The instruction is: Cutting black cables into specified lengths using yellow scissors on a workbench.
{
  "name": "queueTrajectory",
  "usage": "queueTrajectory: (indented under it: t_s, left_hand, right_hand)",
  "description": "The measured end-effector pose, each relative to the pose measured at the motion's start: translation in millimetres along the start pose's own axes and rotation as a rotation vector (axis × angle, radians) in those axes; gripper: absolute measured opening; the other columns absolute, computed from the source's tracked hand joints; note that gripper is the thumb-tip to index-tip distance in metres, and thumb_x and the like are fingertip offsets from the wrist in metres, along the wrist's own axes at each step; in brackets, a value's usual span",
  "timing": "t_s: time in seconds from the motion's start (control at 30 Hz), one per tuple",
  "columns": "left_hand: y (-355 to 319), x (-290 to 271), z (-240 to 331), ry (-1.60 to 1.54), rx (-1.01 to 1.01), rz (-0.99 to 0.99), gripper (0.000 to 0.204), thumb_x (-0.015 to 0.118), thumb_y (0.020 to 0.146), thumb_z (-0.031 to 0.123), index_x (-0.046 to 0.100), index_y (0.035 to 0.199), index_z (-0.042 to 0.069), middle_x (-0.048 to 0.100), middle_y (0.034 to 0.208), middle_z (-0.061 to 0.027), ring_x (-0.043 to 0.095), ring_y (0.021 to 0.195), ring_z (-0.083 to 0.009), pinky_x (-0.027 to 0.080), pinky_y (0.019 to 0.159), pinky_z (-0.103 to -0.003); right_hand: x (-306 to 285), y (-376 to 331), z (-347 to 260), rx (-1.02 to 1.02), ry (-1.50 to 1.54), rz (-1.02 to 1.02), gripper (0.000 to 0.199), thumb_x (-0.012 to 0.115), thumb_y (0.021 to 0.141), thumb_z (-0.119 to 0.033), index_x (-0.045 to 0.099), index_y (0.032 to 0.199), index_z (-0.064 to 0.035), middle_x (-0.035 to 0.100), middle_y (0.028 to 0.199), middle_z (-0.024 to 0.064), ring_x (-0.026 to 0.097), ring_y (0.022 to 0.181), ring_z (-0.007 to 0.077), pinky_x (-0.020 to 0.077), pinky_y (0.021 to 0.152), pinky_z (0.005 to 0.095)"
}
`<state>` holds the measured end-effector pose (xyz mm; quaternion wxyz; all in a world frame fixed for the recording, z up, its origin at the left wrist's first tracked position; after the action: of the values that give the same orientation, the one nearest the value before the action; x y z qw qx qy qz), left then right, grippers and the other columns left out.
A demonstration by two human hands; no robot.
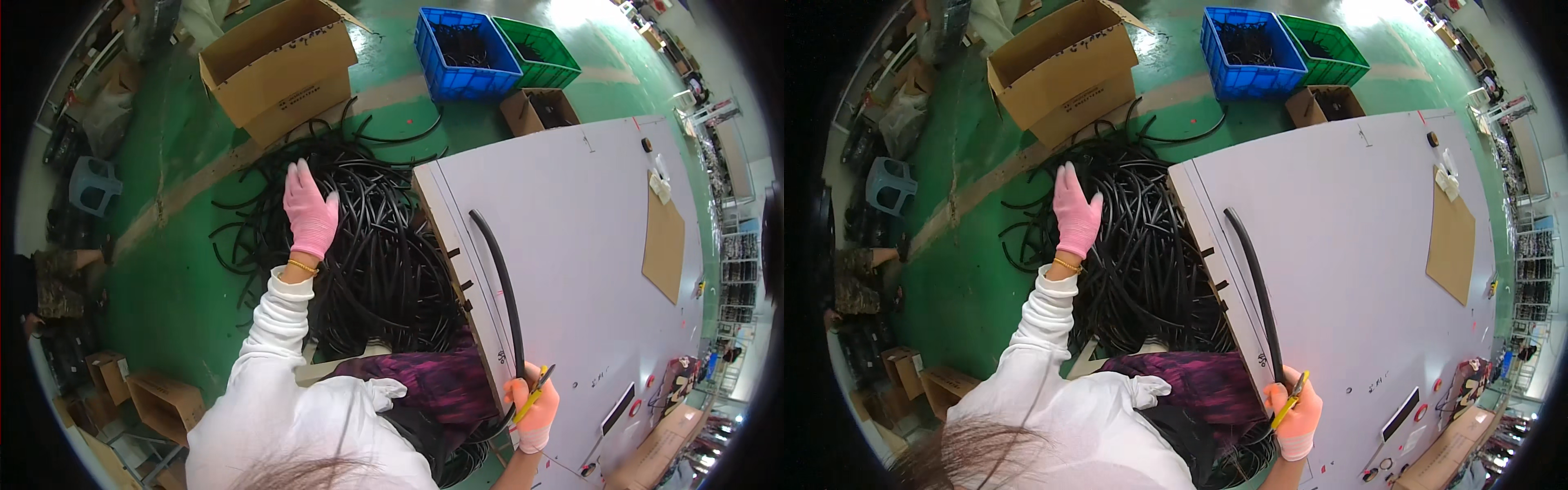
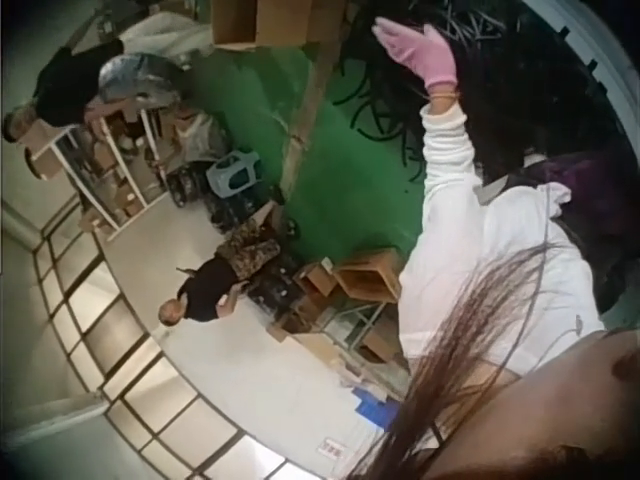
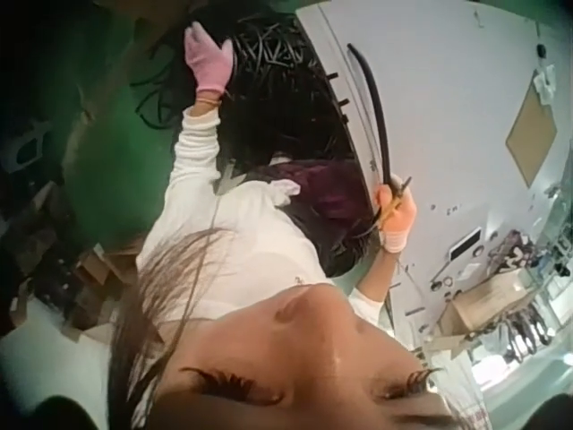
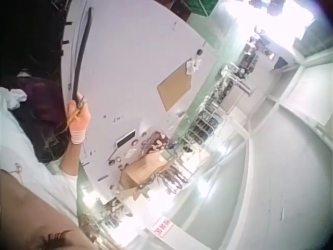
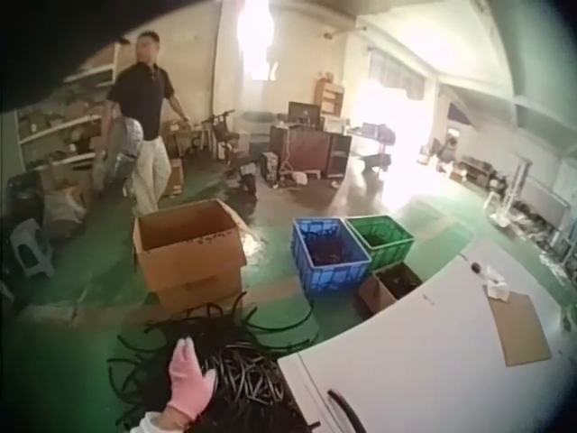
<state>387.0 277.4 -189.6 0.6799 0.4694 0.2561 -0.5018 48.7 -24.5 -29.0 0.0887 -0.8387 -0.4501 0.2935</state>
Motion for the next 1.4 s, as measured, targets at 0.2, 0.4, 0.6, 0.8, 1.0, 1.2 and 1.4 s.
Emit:
queueTrajectory:
  t_s: [0.2,0.4,0.6,0.8,1.0,1.2,1.4]
  left_hand:
    - [-10.3,-67.3,157.0,-0.452,0.51,-0.132,0.052,0.077,0.071,0.018,0.062,0.121,0.011,0.052,0.133,-0.0172,0.044,0.131,-0.0381,0.03,0.115,-0.052]
    - [-33.6,-39.2,220.9,-0.82,0.919,-0.29,0.018,0.076,0.08,0.025,0.065,0.089,0.015,0.063,0.092,-0.0017,0.061,0.096,-0.0236,0.044,0.103,-0.043]
    - [-14.0,-22.7,225.6,-0.615,0.861,-0.248,0.03,0.071,0.083,0.032,0.06,0.063,0.013,0.057,0.067,-0.0028,0.058,0.072,-0.024,0.045,0.075,-0.038]
    - [-1.4,-17.3,217.6,-0.526,0.794,-0.217,0.032,0.067,0.082,0.032,0.061,0.058,0.011,0.058,0.064,-0.005,0.059,0.072,-0.0255,0.045,0.076,-0.039]
    - [-0.2,-14.8,216.1,-0.54,0.76,-0.194,0.032,0.069,0.08,0.03,0.061,0.057,0.01,0.057,0.064,-0.0057,0.058,0.07,-0.0261,0.045,0.074,-0.039]
    - [0.4,-13.4,216.2,-0.549,0.753,-0.198,0.031,0.069,0.08,0.029,0.06,0.056,0.01,0.057,0.063,-0.0057,0.057,0.07,-0.026,0.045,0.074,-0.039]
    - [0.1,-12.1,215.4,-0.538,0.749,-0.212,0.028,0.066,0.08,0.026,0.061,0.058,0.011,0.058,0.064,-0.0045,0.058,0.071,-0.0253,0.044,0.075,-0.039]
  right_hand:
    - [13.3,12.4,-20.1,-0.03,-0.123,-0.053,0.022,0.059,0.091,-0.003,0.066,0.111,0.0041,0.065,0.075,0.0042,0.058,0.062,0.0086,0.0479,0.058,0.0227]
    - [17.9,34.4,-28.6,-0.006,-0.085,-0.152,0.022,0.059,0.091,-0.003,0.066,0.11,0.0042,0.065,0.075,0.005,0.058,0.061,0.0092,0.0477,0.057,0.0235]
    - [20.2,53.8,-39.3,0.037,-0.001,-0.165,0.021,0.059,0.091,-0.002,0.066,0.109,0.004,0.063,0.072,0.0045,0.056,0.059,0.0096,0.046,0.055,0.0234]
    - [28.3,63.4,-48.5,0.05,-0.109,-0.219,0.021,0.059,0.092,-0.003,0.066,0.111,0.0039,0.062,0.072,0.0039,0.056,0.059,0.0089,0.0467,0.055,0.0238]
    - [28.2,68.1,-45.7,0.065,-0.144,-0.225,0.022,0.06,0.092,-0.004,0.066,0.112,0.0034,0.062,0.073,0.0034,0.056,0.059,0.0085,0.048,0.055,0.0237]
    - [29.4,69.1,-45.3,0.058,-0.154,-0.213,0.022,0.061,0.093,-0.005,0.066,0.112,0.0032,0.062,0.072,0.0029,0.056,0.058,0.0082,0.0475,0.054,0.0235]
    - [30.1,70.4,-43.6,0.044,-0.203,-0.206,0.021,0.063,0.092,-0.006,0.066,0.111,0.003,0.062,0.07,0.0028,0.056,0.056,0.0079,0.0463,0.053,0.0226]
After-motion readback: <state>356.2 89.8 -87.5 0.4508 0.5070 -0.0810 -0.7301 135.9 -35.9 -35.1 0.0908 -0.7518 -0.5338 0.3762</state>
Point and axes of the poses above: each hand's wrist, its own y-axis towards the middle knuckle, its own x-axis out of the palm, z = x × y, the point moved 3 cm from there along y, towards the middle knuckle
